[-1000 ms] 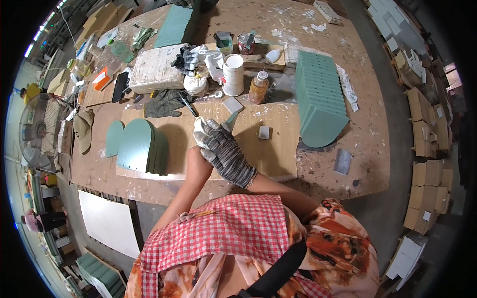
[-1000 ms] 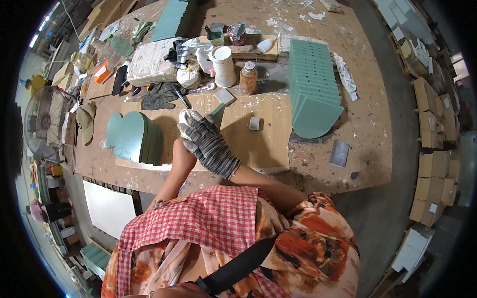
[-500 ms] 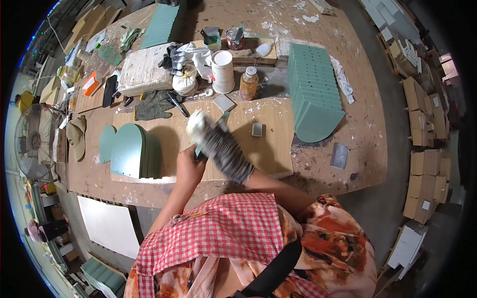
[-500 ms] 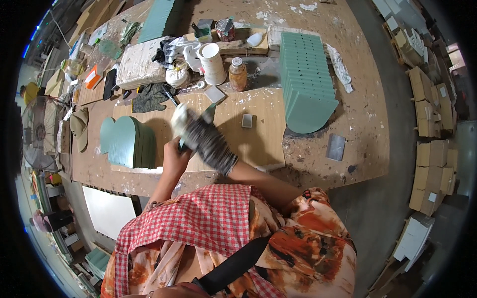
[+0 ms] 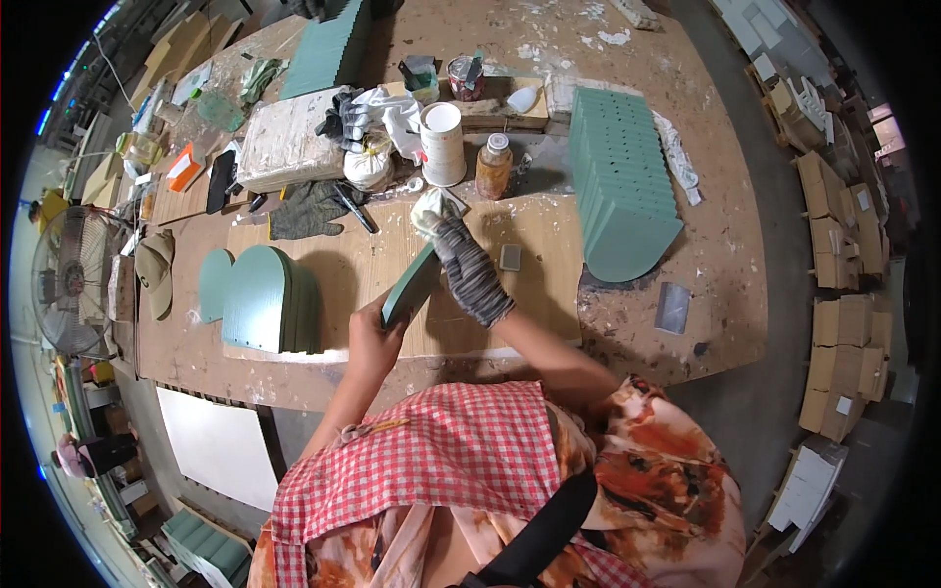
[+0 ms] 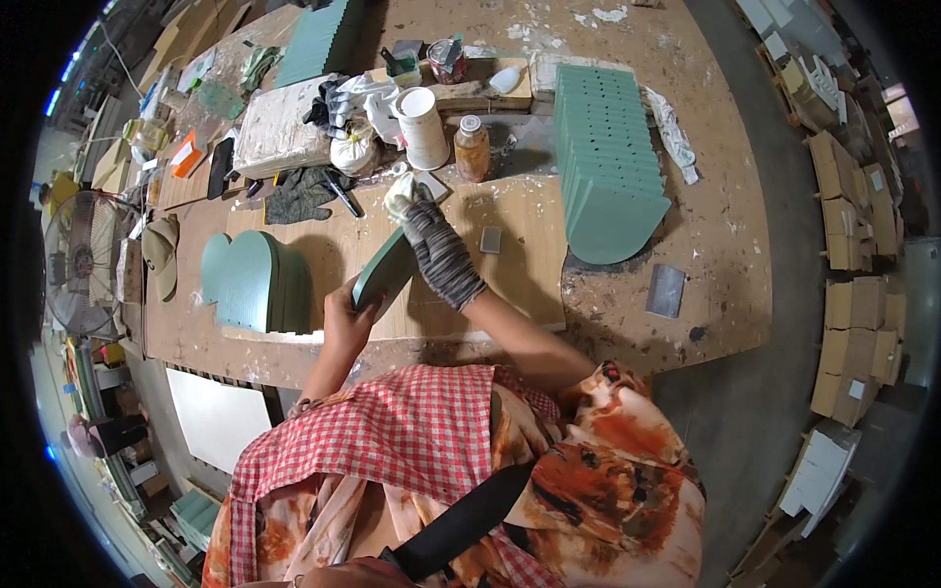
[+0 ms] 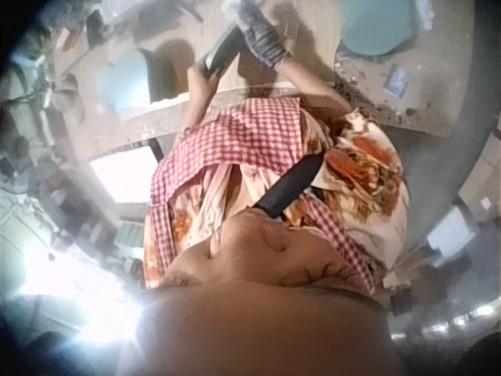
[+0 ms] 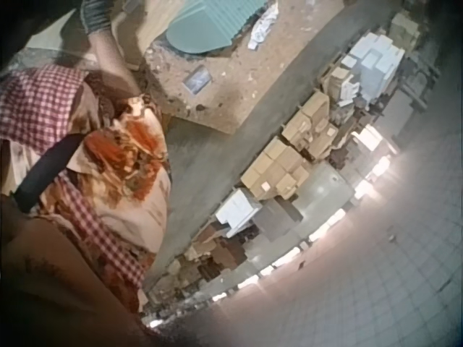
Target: The person wipes the edges and surfaces of several arched green wooden pieces with a cloth.
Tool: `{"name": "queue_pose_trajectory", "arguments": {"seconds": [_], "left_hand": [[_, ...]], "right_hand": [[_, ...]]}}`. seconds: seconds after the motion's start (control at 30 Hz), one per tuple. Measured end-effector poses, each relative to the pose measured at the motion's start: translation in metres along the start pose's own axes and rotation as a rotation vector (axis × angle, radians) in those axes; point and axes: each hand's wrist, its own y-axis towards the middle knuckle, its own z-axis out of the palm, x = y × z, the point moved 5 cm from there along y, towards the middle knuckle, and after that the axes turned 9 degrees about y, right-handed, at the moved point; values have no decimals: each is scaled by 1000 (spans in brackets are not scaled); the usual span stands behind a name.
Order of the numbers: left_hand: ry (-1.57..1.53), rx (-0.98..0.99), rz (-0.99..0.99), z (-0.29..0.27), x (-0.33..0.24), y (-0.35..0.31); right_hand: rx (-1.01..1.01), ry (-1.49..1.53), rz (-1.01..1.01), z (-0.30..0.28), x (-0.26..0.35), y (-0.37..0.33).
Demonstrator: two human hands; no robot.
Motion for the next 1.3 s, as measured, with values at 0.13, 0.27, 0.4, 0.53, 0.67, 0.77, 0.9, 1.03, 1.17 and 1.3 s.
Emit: {"name": "queue_pose_trajectory", "arguments": {"seconds": [0.13, 0.27, 0.4, 0.53, 0.67, 0.77, 0.9, 1.03, 1.17, 1.3], "left_hand": [[-148, 17, -57, -4, 20, 0], [-561, 36, -218, -24, 43, 1], [-845, 155, -403, -30, 30, -10], [-1036, 191, -557, -20, 37, -17], [-1340, 178, -624, -18, 39, -17], [-1552, 224, -548, -22, 46, -21], [-1456, 215, -530, -22, 37, -25], [-1168, 103, -411, -16, 51, -38], [-1149, -91, -396, -21, 70, -44], [-1014, -531, -422, -79, 96, -34]], "right_hand": [[26, 264, 338, -7, -28, 4], [-95, 455, 433, -26, -53, -19], [-129, 901, 800, -42, -72, -54], [14, 1178, 890, -16, -26, -69], [236, 152, 480, -32, -7, -57], [323, -209, -16, -30, 7, -62], [191, -13, 224, -27, 4, -62], [8, 221, 291, -22, 8, -59], [97, -224, 51, -19, 15, -60], [-208, 1096, 791, -21, -39, -72]]}}
